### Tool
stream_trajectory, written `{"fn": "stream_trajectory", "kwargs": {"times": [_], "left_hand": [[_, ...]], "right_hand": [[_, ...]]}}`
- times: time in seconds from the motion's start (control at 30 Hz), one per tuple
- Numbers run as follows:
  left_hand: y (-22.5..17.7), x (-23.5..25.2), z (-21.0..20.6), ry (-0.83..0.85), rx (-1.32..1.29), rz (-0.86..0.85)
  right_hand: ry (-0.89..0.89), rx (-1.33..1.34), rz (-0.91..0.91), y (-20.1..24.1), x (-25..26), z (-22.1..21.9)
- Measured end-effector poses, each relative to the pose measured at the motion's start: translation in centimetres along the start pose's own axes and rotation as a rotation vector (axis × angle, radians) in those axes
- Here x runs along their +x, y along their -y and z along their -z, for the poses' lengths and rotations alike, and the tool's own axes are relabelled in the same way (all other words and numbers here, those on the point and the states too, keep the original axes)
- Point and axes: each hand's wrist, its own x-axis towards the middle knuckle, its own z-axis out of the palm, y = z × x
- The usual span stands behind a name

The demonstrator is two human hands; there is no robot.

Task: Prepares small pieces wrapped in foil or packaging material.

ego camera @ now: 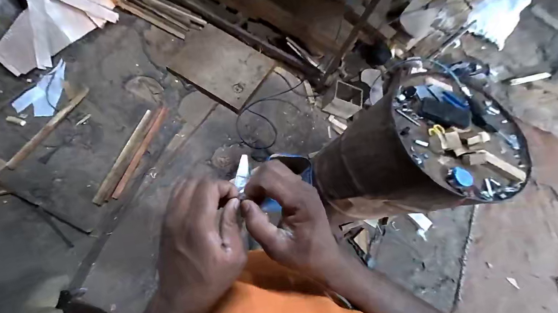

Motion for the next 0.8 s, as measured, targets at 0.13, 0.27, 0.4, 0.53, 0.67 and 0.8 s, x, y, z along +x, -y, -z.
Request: {"fn": "stream_trajectory", "kwargs": {"times": [0.13,0.27,0.4,0.53,0.67,0.8], "left_hand": [[-0.9,-0.2,-0.6,-0.101,0.022,0.021],[-1.1,-0.5,-1.0,-0.157,-0.020,0.052],[-1.4,-0.7,-1.3,-0.192,-0.063,0.081],[-1.9,-0.9,-1.1,-0.198,-0.018,0.095],[-1.9,-1.1,-1.2,-0.193,0.055,0.118],[-0.5,-0.8,-0.5,-0.215,0.166,0.196]], "right_hand": [[-0.080,-0.126,0.059,0.4,0.0,-0.6],[-0.129,-0.188,0.066,0.8,-0.3,-0.8],[-0.202,-0.152,0.087,0.9,-0.7,-1.2],[-0.232,-0.161,0.101,0.8,-0.9,-1.4],[-0.220,-0.228,0.068,0.9,-1.3,-1.3],[-0.223,-0.281,0.042,0.9,-1.6,-0.8]]}}
